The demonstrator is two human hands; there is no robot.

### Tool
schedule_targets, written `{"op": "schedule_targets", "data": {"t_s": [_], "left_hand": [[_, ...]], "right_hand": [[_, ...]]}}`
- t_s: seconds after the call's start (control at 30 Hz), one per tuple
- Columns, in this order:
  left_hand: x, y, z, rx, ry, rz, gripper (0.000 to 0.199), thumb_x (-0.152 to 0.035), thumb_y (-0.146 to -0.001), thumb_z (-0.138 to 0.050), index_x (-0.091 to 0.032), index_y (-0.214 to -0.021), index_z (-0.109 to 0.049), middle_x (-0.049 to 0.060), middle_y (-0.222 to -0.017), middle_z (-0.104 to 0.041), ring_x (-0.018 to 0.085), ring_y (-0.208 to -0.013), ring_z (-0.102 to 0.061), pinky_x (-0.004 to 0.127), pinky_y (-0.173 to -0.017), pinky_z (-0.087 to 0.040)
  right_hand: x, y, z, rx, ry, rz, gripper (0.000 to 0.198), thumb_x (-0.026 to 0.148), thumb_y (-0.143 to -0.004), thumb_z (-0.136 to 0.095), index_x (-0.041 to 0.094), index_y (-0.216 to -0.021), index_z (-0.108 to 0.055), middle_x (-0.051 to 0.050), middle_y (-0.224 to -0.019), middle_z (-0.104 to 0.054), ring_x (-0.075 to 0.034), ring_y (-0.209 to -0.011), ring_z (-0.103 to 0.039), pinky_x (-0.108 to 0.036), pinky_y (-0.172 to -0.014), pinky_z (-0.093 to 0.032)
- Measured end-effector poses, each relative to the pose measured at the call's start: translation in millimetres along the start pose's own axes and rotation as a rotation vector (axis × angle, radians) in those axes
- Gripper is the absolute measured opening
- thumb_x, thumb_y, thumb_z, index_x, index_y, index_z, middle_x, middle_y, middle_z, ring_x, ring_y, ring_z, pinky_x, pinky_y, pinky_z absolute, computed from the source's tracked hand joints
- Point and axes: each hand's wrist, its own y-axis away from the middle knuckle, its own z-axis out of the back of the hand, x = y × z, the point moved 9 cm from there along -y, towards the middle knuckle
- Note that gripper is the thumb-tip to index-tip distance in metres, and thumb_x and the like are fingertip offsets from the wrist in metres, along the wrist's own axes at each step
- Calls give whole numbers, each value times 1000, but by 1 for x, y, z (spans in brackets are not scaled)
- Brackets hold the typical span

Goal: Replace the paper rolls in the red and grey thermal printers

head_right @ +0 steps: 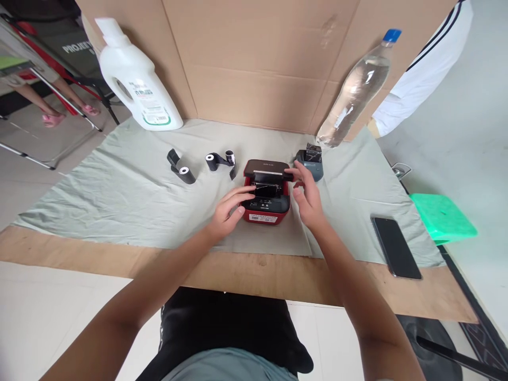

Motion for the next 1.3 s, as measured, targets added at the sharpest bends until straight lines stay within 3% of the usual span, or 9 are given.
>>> {"op": "schedule_targets", "data": {"t_s": [0.13, 0.3, 0.47, 0.53, 0.63, 0.77, 0.9, 1.03, 1.3], "left_hand": [[-3, -1, -4, 65, -89, -69, 40, -42, -108, -42, -20, -128, -69, 16, -138, -71, 27, -115, -71, 44, -95, -50], [-7, 0, -4, 101, -135, -116, 38, -37, -108, -43, -20, -131, -68, 16, -137, -71, 27, -116, -71, 42, -92, -50], [-17, 1, 0, 62, -172, -204, 38, -33, -106, -46, -20, -136, -66, 15, -135, -72, 24, -104, -70, 40, -85, -51], [-20, 2, 0, 52, -184, -228, 38, -32, -105, -48, -20, -136, -67, 14, -134, -73, 23, -98, -68, 39, -82, -51], [-22, 3, 0, 49, -192, -243, 38, -32, -105, -48, -20, -136, -67, 14, -133, -73, 23, -95, -66, 38, -81, -51], [-21, 3, 0, 67, -192, -238, 40, -35, -105, -46, -20, -136, -67, 14, -133, -73, 23, -96, -65, 40, -81, -52], [-20, 3, 0, 96, -175, -229, 42, -39, -106, -46, -20, -136, -67, 15, -134, -73, 25, -100, -67, 41, -81, -52], [-22, 2, 2, 86, -171, -224, 39, -34, -105, -48, -21, -136, -68, 14, -133, -73, 25, -106, -69, 41, -83, -52], [-19, 0, 11, 28, -189, -194, 37, -28, -101, -53, -22, -134, -70, 13, -133, -74, 23, -102, -70, 40, -84, -51]], "right_hand": [[-18, -53, 7, -99, -94, -172, 63, 69, -101, -40, 25, -142, -56, -12, -128, -64, -22, -96, -64, -35, -78, -54], [-38, -85, 0, -179, -167, -539, 39, 37, -101, -44, 13, -125, -63, -12, -113, -63, -11, -66, -53, -28, -57, -42], [34, -80, 32, -389, 49, -198, 13, 24, -94, -55, 18, -87, -64, -2, -81, -61, -11, -67, -48, -28, -66, -41], [52, -81, 19, -151, 90, -166, 21, 22, -91, -57, 19, -72, -62, -1, -67, -60, -13, -66, -52, -29, -65, -41], [46, -70, -24, 383, 208, -305, 23, 25, -93, -58, 19, -78, -74, -4, -76, -74, -16, -69, -60, -30, -65, -42], [25, -57, -63, 718, 534, -248, 25, 18, -92, -57, 20, -97, -81, -8, -94, -79, -24, -93, -65, -33, -80, -46], [0, -52, -83, 846, 740, -231, 37, 18, -92, -58, 19, -124, -77, -13, -117, -77, -34, -120, -57, -39, -94, -45], [-6, -54, -85, 881, 800, -272, 45, 26, -96, -56, 26, -138, -71, -9, -131, -74, -37, -128, -50, -47, -104, -39], [4, -58, -80, 844, 737, -222, 22, 22, -92, -57, 25, -98, -78, -8, -96, -76, -33, -112, -54, -43, -92, -37]]}}
